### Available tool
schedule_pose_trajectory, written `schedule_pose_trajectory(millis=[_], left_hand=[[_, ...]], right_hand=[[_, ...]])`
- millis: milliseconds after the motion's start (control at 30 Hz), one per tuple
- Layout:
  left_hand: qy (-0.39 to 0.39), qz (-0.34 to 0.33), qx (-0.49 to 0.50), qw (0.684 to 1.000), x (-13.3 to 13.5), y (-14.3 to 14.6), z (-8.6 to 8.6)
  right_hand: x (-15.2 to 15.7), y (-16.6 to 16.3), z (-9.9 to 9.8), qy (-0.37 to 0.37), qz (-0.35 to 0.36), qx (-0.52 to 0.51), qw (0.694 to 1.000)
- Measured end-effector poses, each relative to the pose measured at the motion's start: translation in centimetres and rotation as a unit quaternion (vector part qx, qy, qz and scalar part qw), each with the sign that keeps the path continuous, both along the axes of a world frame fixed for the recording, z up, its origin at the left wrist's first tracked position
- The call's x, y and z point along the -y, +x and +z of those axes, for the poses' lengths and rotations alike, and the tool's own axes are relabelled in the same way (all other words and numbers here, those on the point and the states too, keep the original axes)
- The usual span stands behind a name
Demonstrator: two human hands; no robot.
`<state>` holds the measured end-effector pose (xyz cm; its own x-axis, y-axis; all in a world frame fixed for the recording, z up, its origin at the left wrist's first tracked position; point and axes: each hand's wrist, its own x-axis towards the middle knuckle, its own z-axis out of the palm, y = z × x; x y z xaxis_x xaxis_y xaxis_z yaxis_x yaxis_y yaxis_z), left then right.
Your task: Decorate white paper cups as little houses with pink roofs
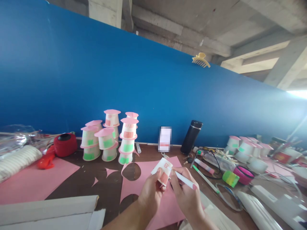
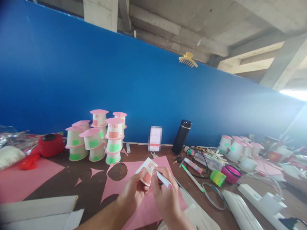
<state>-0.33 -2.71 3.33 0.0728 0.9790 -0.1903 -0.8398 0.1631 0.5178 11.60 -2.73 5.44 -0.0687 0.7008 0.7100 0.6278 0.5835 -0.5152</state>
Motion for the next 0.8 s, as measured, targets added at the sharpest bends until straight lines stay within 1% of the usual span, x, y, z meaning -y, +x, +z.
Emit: schedule_pose_trajectory(millis=[400,567,733,800], left_hand=[[-0.007,0.005,0.004,1.000,0.04,-0.05,0.16],[-0.016,0.004,0.006,1.000,-0.03,-0.10,0.20],[-0.021,0.002,0.003,1.000,0.01,-0.10,0.32],[-0.024,0.005,0.004,1.000,0.14,-0.09,0.49]], right_hand=[[-0.01,-0.13,-0.01,0.012,-0.017,0.005,1.000],[-0.07,-0.04,-0.26,0.003,-0.019,-0.004,1.000],[-0.14,0.02,-0.37,-0.015,0.004,-0.018,1.000],[-0.07,0.04,-0.27,-0.010,0.010,-0.027,1.000]])
